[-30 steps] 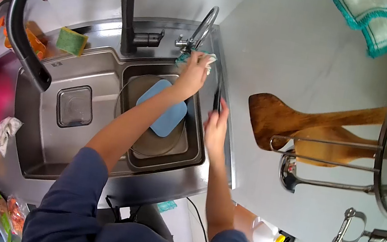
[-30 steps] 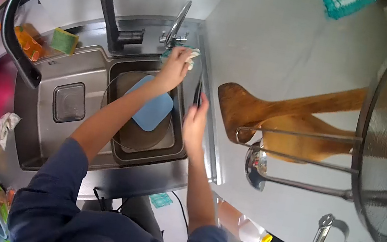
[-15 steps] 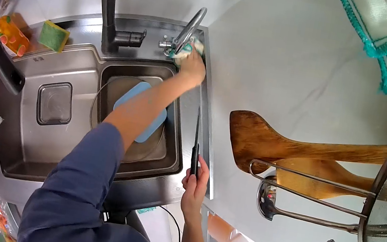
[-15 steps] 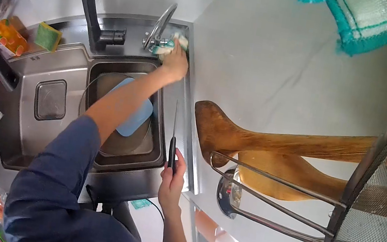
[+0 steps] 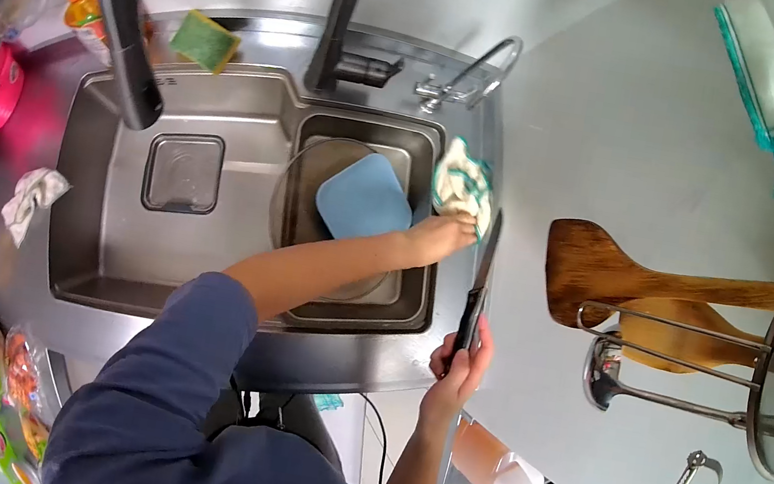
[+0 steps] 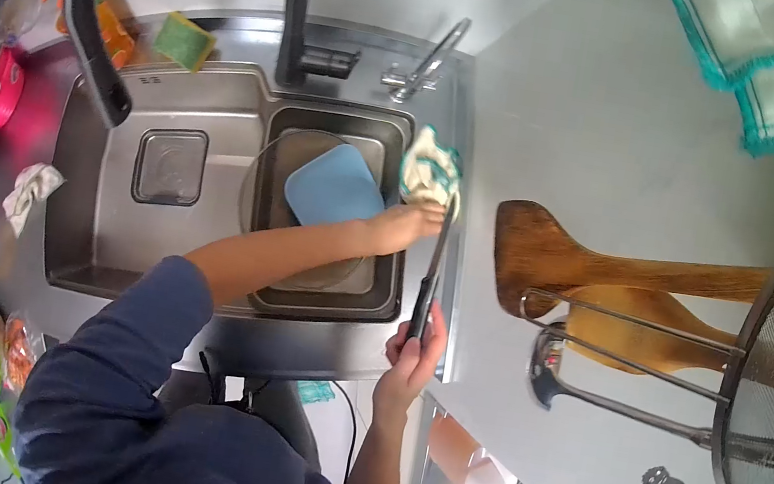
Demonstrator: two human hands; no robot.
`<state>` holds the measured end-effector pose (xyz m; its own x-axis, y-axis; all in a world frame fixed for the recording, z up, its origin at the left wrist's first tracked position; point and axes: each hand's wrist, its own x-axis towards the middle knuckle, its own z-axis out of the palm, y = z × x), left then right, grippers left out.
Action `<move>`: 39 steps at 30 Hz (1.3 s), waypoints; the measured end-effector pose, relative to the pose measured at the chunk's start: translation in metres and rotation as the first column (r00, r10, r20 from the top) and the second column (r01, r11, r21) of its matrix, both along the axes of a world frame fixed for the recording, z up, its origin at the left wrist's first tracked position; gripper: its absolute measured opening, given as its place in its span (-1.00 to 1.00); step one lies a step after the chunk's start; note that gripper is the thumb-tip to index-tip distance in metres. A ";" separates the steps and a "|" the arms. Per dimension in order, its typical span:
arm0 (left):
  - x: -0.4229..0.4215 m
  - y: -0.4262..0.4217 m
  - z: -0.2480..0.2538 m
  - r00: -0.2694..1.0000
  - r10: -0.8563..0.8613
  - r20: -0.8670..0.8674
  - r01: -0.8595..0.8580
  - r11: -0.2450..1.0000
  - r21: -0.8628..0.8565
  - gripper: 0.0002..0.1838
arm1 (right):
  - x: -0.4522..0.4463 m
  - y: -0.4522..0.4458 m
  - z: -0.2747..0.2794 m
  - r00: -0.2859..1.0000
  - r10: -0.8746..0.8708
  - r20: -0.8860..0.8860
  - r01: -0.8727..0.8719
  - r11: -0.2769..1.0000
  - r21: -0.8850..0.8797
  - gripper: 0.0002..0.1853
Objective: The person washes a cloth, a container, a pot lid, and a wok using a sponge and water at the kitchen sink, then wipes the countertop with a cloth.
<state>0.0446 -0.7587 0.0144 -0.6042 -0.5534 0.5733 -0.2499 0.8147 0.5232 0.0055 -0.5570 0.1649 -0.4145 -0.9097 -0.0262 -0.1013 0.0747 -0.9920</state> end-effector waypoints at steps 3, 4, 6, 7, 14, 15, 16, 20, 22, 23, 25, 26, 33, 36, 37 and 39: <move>0.014 -0.012 0.005 0.999 0.001 0.053 0.003 0.996 -0.084 -0.72 | 0.009 -0.009 0.006 0.998 0.055 -0.014 -0.056 0.998 -0.032 -0.50; 0.022 -0.026 0.009 0.972 0.089 0.215 -0.085 0.996 -0.028 -0.70 | 0.011 -0.010 0.007 0.998 0.063 -0.027 -0.064 0.998 -0.026 -0.50; 0.050 -0.058 0.005 0.911 0.290 0.294 -0.273 0.957 -0.098 -0.66 | 0.017 -0.011 0.009 0.995 0.073 -0.066 -0.077 0.996 -0.054 -0.51; 0.072 -0.072 -0.001 0.893 0.406 0.195 -0.369 0.908 -0.199 -0.64 | 0.019 -0.010 0.009 0.995 0.076 -0.065 -0.079 0.996 -0.051 -0.51; 0.150 -0.096 0.013 0.584 0.695 0.420 -0.355 0.684 -0.637 -0.51 | 0.017 -0.020 -0.013 0.975 0.122 -0.185 -0.116 0.992 0.045 -0.53; 0.148 -0.094 0.013 0.476 0.752 0.456 -0.359 0.640 -0.679 -0.51 | 0.013 -0.030 -0.022 0.949 0.139 -0.285 -0.117 0.989 0.092 -0.53; 0.143 -0.090 0.018 0.409 0.785 0.466 -0.384 0.611 -0.692 -0.58 | 0.008 -0.046 -0.032 0.866 0.157 -0.475 -0.135 0.988 0.081 -0.53; 0.140 -0.079 0.021 0.132 0.830 0.542 -0.458 0.536 -0.709 -0.67 | -0.009 -0.136 -0.068 0.554 0.179 -0.813 -0.135 0.983 0.125 -0.50; 0.159 -0.077 0.016 0.242 0.772 0.588 -0.473 0.623 -0.623 -0.75 | -0.023 -0.181 -0.095 0.425 0.166 -0.890 -0.099 0.986 0.136 -0.50; 0.170 -0.069 0.024 0.231 0.775 0.588 -0.472 0.618 -0.629 -0.75 | -0.027 -0.197 -0.101 0.358 0.141 -0.923 -0.108 0.988 0.109 -0.45; 0.199 -0.048 0.045 0.493 0.644 0.585 -0.593 0.741 -0.316 -0.78 | -0.034 -0.221 -0.110 0.281 0.153 -0.947 -0.098 0.987 0.130 -0.43; 0.218 -0.044 0.039 0.499 0.725 0.474 -0.606 0.683 -0.407 -0.85 | -0.039 -0.228 -0.115 0.217 0.104 -0.971 -0.120 0.990 0.080 -0.43; 0.310 -0.037 0.093 0.550 0.808 0.210 -0.835 0.525 0.166 -0.75 | 0.001 -0.188 -0.090 0.320 -0.008 -0.947 -0.264 0.960 -0.097 -0.57; 0.319 -0.103 0.043 0.640 0.769 -0.014 -0.769 0.640 -0.007 -0.63 | 0.018 -0.161 -0.083 0.490 0.080 -0.868 -0.286 0.955 -0.073 -0.64; 0.315 -0.123 0.017 0.750 0.661 -0.002 -0.661 0.750 0.000 -0.62 | 0.021 -0.152 -0.080 0.580 0.125 -0.805 -0.293 0.954 -0.063 -0.66; 0.307 -0.156 0.005 0.853 0.521 -0.006 -0.521 0.853 0.004 -0.61 | 0.023 -0.141 -0.076 0.591 0.115 -0.798 -0.291 0.954 -0.078 -0.69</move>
